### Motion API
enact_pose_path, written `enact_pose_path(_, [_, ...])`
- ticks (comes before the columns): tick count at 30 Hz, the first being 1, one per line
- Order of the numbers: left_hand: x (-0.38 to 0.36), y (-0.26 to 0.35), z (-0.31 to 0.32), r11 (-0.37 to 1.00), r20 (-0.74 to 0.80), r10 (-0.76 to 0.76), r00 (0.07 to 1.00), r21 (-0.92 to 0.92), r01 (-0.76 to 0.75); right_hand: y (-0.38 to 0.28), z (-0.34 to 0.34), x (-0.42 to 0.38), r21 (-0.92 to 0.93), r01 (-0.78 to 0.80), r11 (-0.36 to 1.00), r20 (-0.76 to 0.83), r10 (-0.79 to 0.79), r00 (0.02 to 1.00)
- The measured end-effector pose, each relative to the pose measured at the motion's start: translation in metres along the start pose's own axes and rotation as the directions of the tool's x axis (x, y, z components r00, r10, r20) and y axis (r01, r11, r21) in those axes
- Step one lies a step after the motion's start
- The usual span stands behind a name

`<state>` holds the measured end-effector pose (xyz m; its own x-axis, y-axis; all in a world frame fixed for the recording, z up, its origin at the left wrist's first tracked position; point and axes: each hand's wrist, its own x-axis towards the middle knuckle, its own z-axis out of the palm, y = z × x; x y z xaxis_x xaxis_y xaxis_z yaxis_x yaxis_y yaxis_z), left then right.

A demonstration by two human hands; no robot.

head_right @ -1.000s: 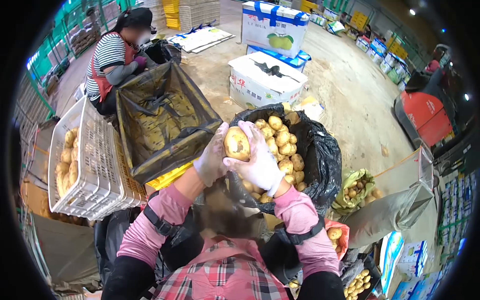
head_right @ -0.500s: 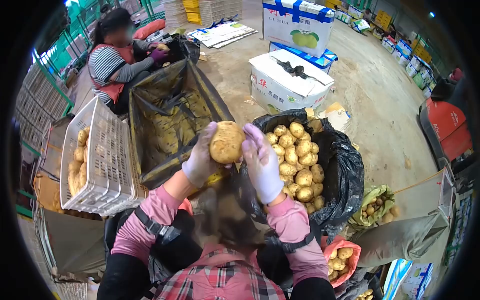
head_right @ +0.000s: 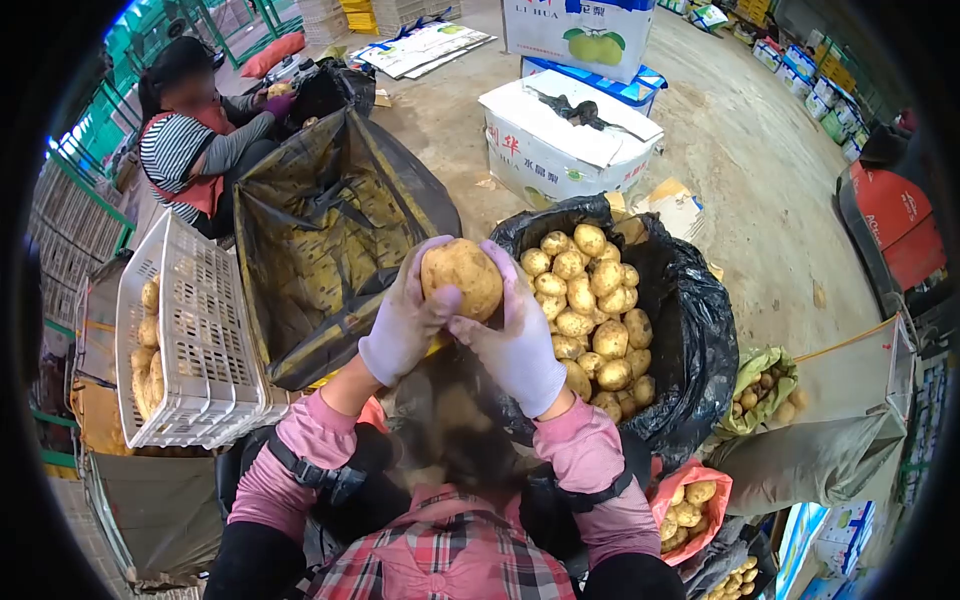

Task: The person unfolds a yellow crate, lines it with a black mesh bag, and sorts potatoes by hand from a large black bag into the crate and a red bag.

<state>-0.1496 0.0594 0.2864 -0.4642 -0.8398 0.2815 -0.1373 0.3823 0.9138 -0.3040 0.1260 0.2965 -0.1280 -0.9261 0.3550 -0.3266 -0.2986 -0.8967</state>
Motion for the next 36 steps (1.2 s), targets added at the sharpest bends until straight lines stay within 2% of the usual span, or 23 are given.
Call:
enact_pose_path(3, [0.000,0.005,0.001,0.888,-0.028,-0.066,0.997,-0.458,0.045,-0.012,0.002,-0.004,-0.024,0.073,0.997,-0.043,-0.074,0.996])
enact_pose_path(5, [0.000,0.013,-0.004,0.748,0.198,-0.226,0.954,-0.593,0.300,-0.011,-0.001,-0.005,-0.268,0.243,0.932,-0.057,-0.267,0.962])
enact_pose_path(6, [-0.001,0.023,-0.002,0.610,0.310,-0.237,0.921,-0.690,0.390,-0.014,-0.003,-0.007,-0.391,0.315,0.865,-0.047,-0.361,0.932])
enact_pose_path(7, [-0.002,0.035,0.001,0.454,0.418,-0.245,0.875,-0.747,0.485,-0.020,-0.005,-0.012,-0.335,0.240,0.911,-0.056,-0.274,0.960])
enact_pose_path(9, [-0.001,0.028,0.006,0.758,0.280,-0.115,0.953,-0.596,0.267,-0.029,-0.007,-0.018,-0.205,0.231,0.951,-0.138,-0.262,0.955])
enact_pose_path(10, [-0.003,0.029,0.010,0.651,0.319,-0.098,0.943,-0.696,0.303,-0.033,-0.010,-0.021,-0.139,0.232,0.963,-0.177,-0.255,0.951])
enact_pose_path(11, [-0.005,0.040,0.015,0.530,0.358,-0.080,0.930,-0.775,0.344,-0.043,-0.016,-0.027,-0.138,0.115,0.984,-0.175,-0.139,0.975])
enact_pose_path(14, [-0.015,0.060,0.030,0.608,0.367,0.025,0.930,-0.744,0.278,-0.056,-0.037,-0.047,0.015,0.099,0.995,-0.198,-0.094,0.976])
enact_pose_path(15, [-0.019,0.069,0.036,0.607,0.366,0.043,0.930,-0.749,0.267,-0.064,-0.049,-0.055,-0.098,0.065,0.993,-0.219,-0.085,0.972])
enact_pose_path(17, [-0.022,0.058,0.050,0.833,0.337,0.182,0.924,-0.552,0.037,-0.074,-0.076,-0.070,0.023,0.025,0.999,-0.233,-0.019,0.972])
enact_pose_path(18, [-0.033,0.102,0.049,0.773,0.503,-0.051,0.862,-0.527,0.353,-0.074,-0.094,-0.084,0.077,-0.012,0.997,-0.268,0.033,0.963])
enact_pose_path(19, [-0.030,0.085,0.054,0.735,0.553,-0.059,0.831,-0.539,0.411,-0.064,-0.116,-0.100,0.018,-0.036,0.999,-0.321,0.040,0.946])
enact_pose_path(20, [-0.035,0.086,0.062,0.733,0.531,-0.052,0.846,-0.555,0.393,-0.077,-0.139,-0.124,0.373,-0.078,0.925,-0.346,0.217,0.913])
enact_pose_path(22, [-0.039,0.085,0.066,0.837,0.555,-0.093,0.826,-0.405,0.367,-0.066,-0.194,-0.181,0.491,-0.086,0.867,-0.469,0.347,0.812])
enact_pose_path(24, [-0.037,0.074,0.072,0.885,0.544,-0.153,0.825,-0.297,0.359,-0.045,-0.249,-0.251,0.422,-0.244,0.873,-0.622,0.475,0.622])
enact_pose_path(25, [-0.040,0.079,0.081,0.873,0.575,-0.153,0.804,-0.302,0.383,-0.015,-0.272,-0.301,0.194,-0.396,0.898,-0.730,0.401,0.553])
enact_pose_path(26, [-0.043,0.085,0.088,0.862,0.600,-0.144,0.787,-0.315,0.398,0.011,-0.289,-0.343,-0.040,-0.541,0.840,-0.814,0.287,0.505])
enact_pose_path(28, [-0.052,0.108,0.119,0.819,0.673,-0.124,0.730,-0.345,0.458,0.017,-0.284,-0.405,-0.198,-0.943,0.267,-0.917,0.290,0.274])
enact_pose_path(30, [-0.076,0.132,0.167,0.770,0.766,-0.146,0.626,-0.309,0.558,0.041,-0.275,-0.464,-0.167,-0.952,0.257,-0.908,0.336,0.250])
enact_pose_path(32, [-0.107,0.125,0.231,0.637,0.858,-0.158,0.488,-0.289,0.714,0.094,-0.258,-0.510,0.247,-0.644,0.724,-0.870,0.458,0.181])
enact_pose_path(34, [-0.146,0.127,0.296,0.688,0.906,-0.178,0.385,-0.166,0.707,0.101,-0.246,-0.515,0.302,-0.551,0.778,-0.881,0.449,0.152])
enact_pose_path(35, [-0.170,0.135,0.332,0.709,0.847,-0.350,0.400,-0.040,0.704,0.099,-0.241,-0.512,0.446,-0.421,0.790,-0.834,0.537,0.123])
enact_pose_path(36, [-0.190,0.138,0.367,0.706,0.756,-0.506,0.416,0.087,0.702,0.097,-0.240,-0.515,0.516,-0.403,0.756,-0.782,0.608,0.138])
